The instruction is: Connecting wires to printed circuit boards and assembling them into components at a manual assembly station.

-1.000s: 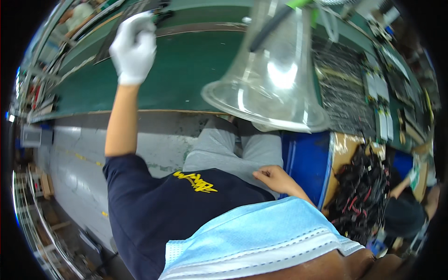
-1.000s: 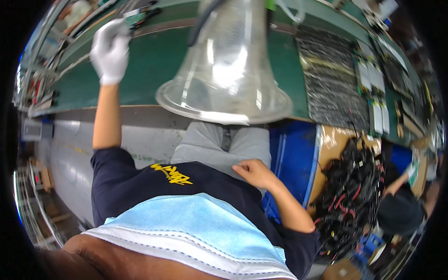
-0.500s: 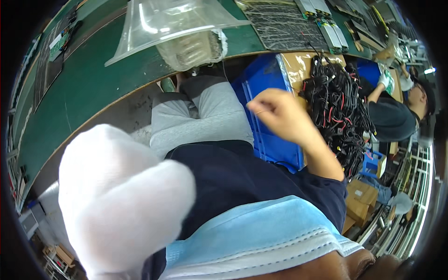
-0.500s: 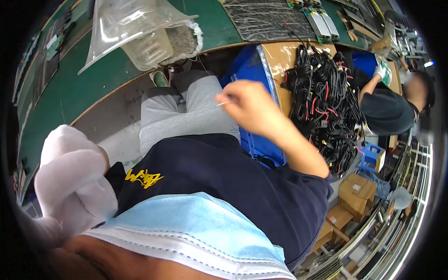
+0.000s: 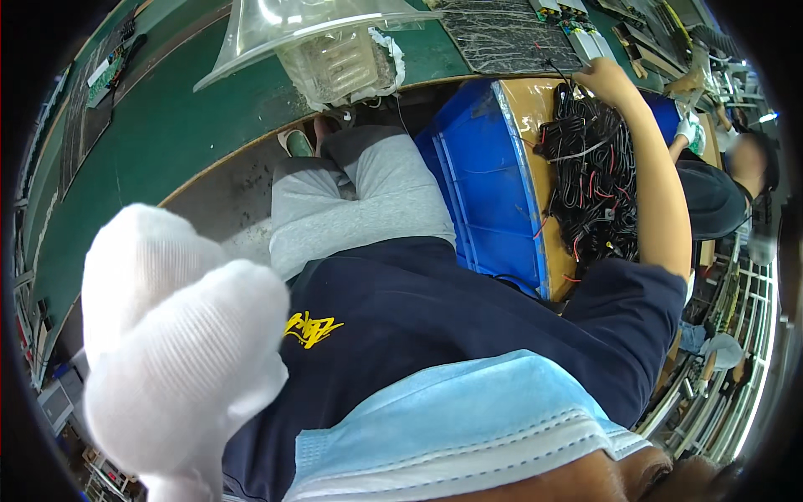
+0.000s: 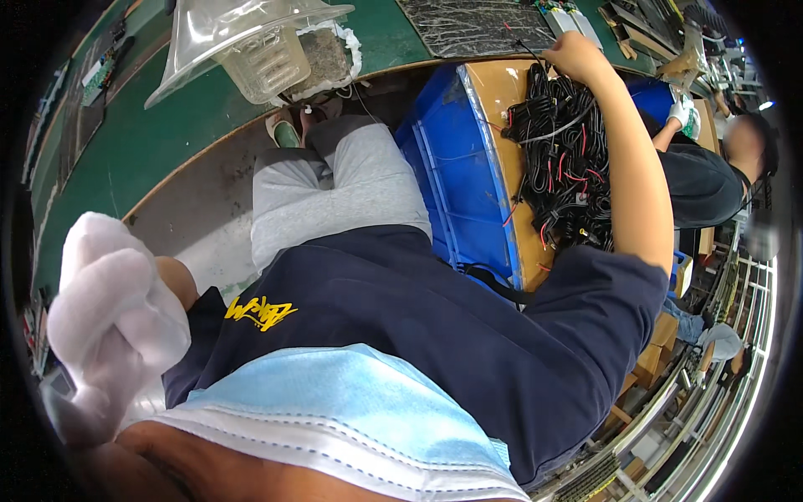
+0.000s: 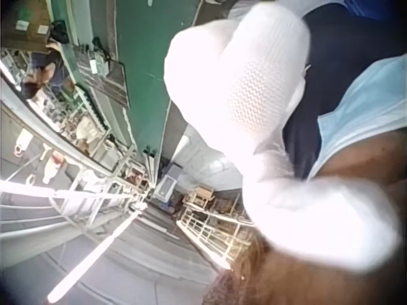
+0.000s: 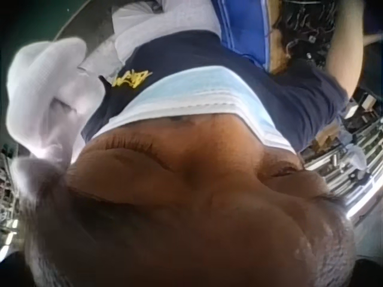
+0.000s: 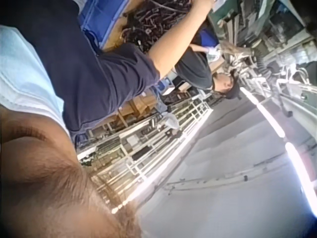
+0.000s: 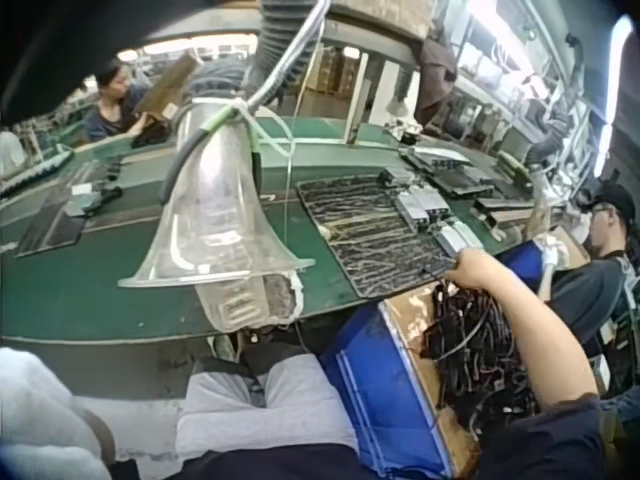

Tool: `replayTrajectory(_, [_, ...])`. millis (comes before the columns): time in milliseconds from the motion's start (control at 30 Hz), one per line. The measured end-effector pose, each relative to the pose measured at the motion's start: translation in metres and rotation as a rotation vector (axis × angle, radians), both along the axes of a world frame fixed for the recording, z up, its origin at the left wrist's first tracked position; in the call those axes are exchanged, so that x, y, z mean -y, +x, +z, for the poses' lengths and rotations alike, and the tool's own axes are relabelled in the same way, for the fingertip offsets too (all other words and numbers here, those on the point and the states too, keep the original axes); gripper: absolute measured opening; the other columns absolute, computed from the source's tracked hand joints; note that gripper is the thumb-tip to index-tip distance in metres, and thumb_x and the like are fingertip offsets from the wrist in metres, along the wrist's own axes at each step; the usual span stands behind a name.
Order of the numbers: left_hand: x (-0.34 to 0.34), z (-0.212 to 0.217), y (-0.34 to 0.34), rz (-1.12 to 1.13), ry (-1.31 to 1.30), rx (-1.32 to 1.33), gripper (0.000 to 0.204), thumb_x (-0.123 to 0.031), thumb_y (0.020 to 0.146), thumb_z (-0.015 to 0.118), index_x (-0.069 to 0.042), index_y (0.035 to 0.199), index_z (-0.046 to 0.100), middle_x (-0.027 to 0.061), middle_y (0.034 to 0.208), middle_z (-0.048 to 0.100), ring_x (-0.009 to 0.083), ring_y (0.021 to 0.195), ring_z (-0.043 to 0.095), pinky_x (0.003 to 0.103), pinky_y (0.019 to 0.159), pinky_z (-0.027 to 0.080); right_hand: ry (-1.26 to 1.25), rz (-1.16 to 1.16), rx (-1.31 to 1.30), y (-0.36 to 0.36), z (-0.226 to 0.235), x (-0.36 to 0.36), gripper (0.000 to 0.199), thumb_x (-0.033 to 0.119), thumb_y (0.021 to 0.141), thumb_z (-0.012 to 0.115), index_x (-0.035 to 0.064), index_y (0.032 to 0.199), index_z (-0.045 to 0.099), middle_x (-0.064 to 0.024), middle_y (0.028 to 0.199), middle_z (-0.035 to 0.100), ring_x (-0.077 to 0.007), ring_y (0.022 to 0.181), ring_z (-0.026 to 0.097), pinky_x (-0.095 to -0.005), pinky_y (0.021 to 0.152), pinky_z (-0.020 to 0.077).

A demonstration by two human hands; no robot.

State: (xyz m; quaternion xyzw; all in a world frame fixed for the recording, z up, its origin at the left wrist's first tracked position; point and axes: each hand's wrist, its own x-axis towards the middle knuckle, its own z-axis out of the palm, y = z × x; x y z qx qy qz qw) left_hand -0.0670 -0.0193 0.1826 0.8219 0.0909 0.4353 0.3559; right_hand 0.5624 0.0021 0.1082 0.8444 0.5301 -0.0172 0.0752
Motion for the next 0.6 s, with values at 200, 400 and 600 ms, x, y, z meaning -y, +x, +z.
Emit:
replayTrajectory(200, [-0.029,-0.029,0.088,0.036,0.303,0.22,0.028,0.012,0.074,0.047,0.011,0.1,0.059,0.0152,0.07,0.06,0.0212,0.057,0.048,0.031,0.047,0.032,-0.241,0.118,0.042,0.016,-0.059,-0.037,0.035,0.027,0.081,0.071,-0.0049,0.096,0.07,-0.025,0.092,0.07,-0.035,0.09,0.069,-0.0425,0.08,0.0532])
replayTrajectory(400, [-0.026,-0.098,0.066,0.272,0.147,-0.035,0.041,0.019,0.073,0.04,0.005,0.103,0.064,0.0145,0.076,0.062,0.0164,0.06,0.053,0.026,0.051,0.041,-0.036,0.087,-0.034,0.037,-0.052,-0.034,0.033,0.028,0.084,0.07,-0.0036,0.094,0.068,-0.017,0.078,0.067,-0.0292,0.072,0.065,-0.0396,0.066,0.0503])
replayTrajectory(600, [-0.016,-0.193,0.067,0.246,-0.633,-0.267,0.042,0.011,0.079,0.043,-0.001,0.112,0.066,0.0082,0.083,0.063,0.0123,0.064,0.057,0.028,0.061,0.049,0.226,-0.309,-0.642,0.04,0.003,0.007,0.035,0.035,0.091,0.065,-0.0001,0.088,0.065,-0.003,0.063,0.051,-0.0137,0.049,0.045,-0.0304,0.044,0.0322])
